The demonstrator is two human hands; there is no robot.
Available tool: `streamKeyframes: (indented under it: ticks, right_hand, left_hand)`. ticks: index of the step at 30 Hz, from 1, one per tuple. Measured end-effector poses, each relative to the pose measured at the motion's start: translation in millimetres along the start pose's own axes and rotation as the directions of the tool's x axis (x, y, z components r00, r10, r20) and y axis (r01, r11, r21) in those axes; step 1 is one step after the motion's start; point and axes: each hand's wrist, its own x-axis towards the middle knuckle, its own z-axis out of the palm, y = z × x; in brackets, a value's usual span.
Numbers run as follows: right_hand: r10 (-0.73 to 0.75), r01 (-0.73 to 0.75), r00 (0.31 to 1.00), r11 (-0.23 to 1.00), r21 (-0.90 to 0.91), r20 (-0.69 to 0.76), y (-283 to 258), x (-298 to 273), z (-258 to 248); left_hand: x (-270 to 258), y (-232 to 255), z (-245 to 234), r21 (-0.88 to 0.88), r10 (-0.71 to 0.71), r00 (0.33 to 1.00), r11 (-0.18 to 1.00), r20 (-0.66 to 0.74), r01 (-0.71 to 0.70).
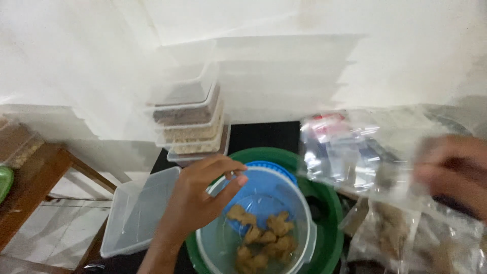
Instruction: The person places pieces of ginger from a white container into individual small plastic bags, seals the bags by hand, and sets them on the table.
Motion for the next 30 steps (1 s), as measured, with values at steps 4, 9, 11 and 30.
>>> streamKeyframes:
  ticks: [4, 9, 11, 30]
  right_hand:
    - [0.026, 0.022, 0.985, 0.963, -0.268, 0.173, -99, 11, 110]
    - [0.160, -0.085, 0.971, 0.924, -0.372, 0.175, -116, 21, 191]
    - [0.240, -0.149, 0.956, 0.894, -0.423, 0.168, -116, 27, 206]
    - [0.007, -0.021, 0.996, 0.985, 0.169, 0.084, -86, 17, 235]
  left_hand:
    - [-17, 18, -2, -0.084, 0.114, 0.984, 0.988, -0.140, -0.126]
    - [-37, 2, 11, 0.060, 0.286, 0.958, 0.957, -0.021, -0.284]
    - [-40, 0, 16, 0.060, 0.333, 0.942, 0.940, 0.041, -0.335]
    - [-52, 8, 32, -0.028, 0.051, 0.995, 0.998, 0.088, -0.048]
